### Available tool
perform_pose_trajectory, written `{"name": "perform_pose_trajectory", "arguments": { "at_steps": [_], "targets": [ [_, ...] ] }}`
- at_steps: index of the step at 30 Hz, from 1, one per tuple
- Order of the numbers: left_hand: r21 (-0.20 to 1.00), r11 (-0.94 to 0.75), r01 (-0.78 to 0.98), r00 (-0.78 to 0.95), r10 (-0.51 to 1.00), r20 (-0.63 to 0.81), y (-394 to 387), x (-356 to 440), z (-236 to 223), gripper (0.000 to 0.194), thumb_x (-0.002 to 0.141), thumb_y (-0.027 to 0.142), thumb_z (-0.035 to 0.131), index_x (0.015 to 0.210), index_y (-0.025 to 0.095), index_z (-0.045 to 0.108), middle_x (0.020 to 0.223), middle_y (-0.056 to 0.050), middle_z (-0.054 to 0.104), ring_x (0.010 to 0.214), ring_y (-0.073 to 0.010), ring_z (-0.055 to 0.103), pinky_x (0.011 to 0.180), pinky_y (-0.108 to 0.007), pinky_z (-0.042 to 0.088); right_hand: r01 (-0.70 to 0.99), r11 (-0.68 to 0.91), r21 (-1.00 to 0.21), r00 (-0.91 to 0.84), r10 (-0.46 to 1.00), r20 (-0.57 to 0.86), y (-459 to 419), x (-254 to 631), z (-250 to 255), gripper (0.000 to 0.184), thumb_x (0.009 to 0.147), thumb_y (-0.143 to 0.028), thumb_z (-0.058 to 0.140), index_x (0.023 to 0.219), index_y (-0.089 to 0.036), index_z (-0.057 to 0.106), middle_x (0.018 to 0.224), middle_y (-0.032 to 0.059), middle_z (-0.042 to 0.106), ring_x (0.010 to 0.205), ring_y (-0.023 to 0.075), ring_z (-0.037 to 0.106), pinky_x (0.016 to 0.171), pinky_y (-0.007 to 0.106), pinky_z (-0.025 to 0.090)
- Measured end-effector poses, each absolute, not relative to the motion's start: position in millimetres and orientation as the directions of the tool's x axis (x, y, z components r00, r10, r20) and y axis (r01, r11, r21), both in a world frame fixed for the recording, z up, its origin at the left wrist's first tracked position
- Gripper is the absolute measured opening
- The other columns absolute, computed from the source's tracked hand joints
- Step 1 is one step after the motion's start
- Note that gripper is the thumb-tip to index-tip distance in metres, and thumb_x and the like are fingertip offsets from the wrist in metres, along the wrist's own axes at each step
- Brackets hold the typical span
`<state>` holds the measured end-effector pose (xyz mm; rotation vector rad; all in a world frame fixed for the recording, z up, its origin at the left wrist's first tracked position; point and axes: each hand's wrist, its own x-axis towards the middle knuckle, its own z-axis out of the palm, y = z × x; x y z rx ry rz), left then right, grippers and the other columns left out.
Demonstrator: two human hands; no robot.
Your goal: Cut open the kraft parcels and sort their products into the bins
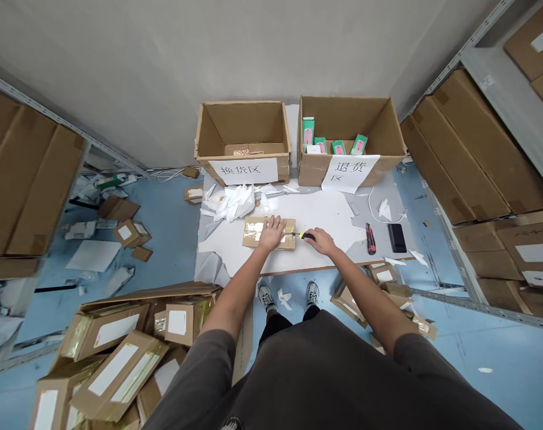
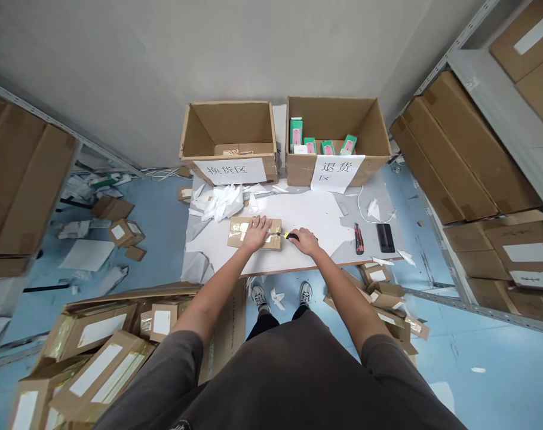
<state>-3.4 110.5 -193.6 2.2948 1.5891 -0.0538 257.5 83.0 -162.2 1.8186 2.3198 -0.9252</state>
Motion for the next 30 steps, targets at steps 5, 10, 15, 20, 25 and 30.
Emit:
{"name": "perform_pose_trajectory", "arguments": {
  "at_steps": [5,10,15,20,25,30],
  "targets": [
    [0.306,-0.273,0.912,0.343,0.917,-0.205,105,-5,-199,0.066,0.104,0.041,0.05,0.166,0.026,0.039,0.173,-0.013,0.036,0.166,-0.0322,0.02,0.133,-0.06,0.013,0.864,0.286,-0.415,-0.442,0.826,-0.349,90,268,-160,0.036,0.109,-0.044,0.053,0.14,-0.029,0.065,0.123,0.0105,0.066,0.123,0.027,0.058,0.094,0.033,0.045],
    [0.314,-0.272,0.91,0.343,0.919,-0.196,104,-6,-199,0.062,0.104,0.043,0.047,0.163,0.024,0.045,0.174,-0.013,0.035,0.166,-0.0322,0.019,0.134,-0.059,0.011,0.857,0.277,-0.435,-0.447,0.821,-0.356,92,274,-164,0.037,0.11,-0.044,0.051,0.141,-0.027,0.065,0.123,0.0106,0.066,0.123,0.0269,0.058,0.095,0.033,0.045],
    [0.278,-0.285,0.917,0.343,0.919,-0.192,104,-6,-201,0.06,0.106,0.044,0.045,0.163,0.025,0.045,0.173,-0.012,0.037,0.166,-0.0312,0.02,0.135,-0.057,0.011,0.839,0.278,-0.467,-0.465,0.813,-0.351,95,275,-169,0.037,0.109,-0.043,0.053,0.14,-0.027,0.065,0.124,0.01,0.066,0.122,0.0269,0.059,0.095,0.034,0.046],
    [0.27,-0.273,0.923,0.332,0.92,-0.206,103,-6,-199,0.06,0.107,0.043,0.042,0.164,0.026,0.044,0.173,-0.01,0.037,0.166,-0.0294,0.018,0.135,-0.056,0.012,0.833,0.285,-0.475,-0.475,0.808,-0.348,94,269,-178,0.038,0.11,-0.047,0.051,0.141,-0.029,0.064,0.126,0.0093,0.066,0.124,0.0266,0.058,0.095,0.034,0.046],
    [0.305,-0.257,0.917,0.33,0.918,-0.218,102,-6,-196,0.063,0.104,0.043,0.049,0.164,0.026,0.044,0.174,-0.009,0.035,0.166,-0.031,0.018,0.135,-0.057,0.013,0.86,0.287,-0.422,-0.442,0.833,-0.332,96,264,-182,0.039,0.111,-0.046,0.049,0.142,-0.028,0.064,0.127,0.0114,0.065,0.124,0.0279,0.057,0.096,0.035,0.045],
    [0.302,-0.246,0.921,0.316,0.925,-0.212,100,-6,-196,0.061,0.104,0.043,0.049,0.163,0.028,0.045,0.173,-0.008,0.037,0.166,-0.0298,0.019,0.135,-0.056,0.014,0.865,0.297,-0.405,-0.436,0.844,-0.312,102,265,-186,0.04,0.111,-0.045,0.049,0.143,-0.028,0.064,0.128,0.0127,0.064,0.124,0.0283,0.056,0.099,0.035,0.044]
  ]
}}
